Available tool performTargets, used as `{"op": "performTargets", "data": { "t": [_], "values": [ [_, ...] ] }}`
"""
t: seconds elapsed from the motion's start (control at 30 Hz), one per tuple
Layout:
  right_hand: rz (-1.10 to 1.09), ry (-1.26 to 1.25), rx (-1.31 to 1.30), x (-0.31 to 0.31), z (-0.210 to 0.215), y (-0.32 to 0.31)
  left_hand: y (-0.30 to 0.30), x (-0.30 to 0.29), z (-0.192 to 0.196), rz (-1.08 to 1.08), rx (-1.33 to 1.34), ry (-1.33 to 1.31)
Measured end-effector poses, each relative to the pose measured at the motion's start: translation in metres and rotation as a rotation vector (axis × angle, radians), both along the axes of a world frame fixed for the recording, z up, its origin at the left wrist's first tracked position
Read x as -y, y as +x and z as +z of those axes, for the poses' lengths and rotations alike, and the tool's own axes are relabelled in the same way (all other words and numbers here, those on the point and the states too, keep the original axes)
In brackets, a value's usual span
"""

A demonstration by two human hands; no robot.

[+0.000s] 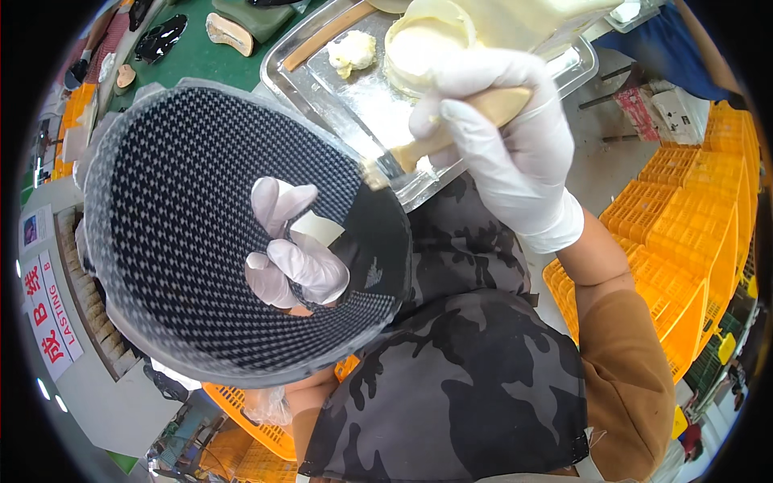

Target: The person applies a white adhesive to the sole of a black shoe using a brush. They repeatedly dip the brush into a container of glue and spread it evenly across the textured sole surface. After coating the shoe, they place it into a yellow basket lined with plastic.

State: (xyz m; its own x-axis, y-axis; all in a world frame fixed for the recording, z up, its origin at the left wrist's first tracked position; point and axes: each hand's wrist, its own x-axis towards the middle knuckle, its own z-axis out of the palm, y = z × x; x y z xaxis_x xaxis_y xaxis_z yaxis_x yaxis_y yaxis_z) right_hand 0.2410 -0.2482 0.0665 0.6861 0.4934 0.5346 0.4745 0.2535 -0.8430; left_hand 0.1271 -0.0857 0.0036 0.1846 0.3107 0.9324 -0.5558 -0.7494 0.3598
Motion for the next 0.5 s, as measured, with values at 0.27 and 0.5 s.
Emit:
{"op": "performTargets", "data": {
  "t": [0.27, 0.5],
  "values": [
    [0.127, -0.105, -0.214, 0.019, 0.018, -0.013, -0.013, -0.010, -0.024, 0.135, -0.103, 0.101],
    [0.202, 0.179, -0.401, 0.019, 0.027, -0.023, 0.006, -0.016, -0.001, 0.380, 0.044, 0.445]
  ]
}}
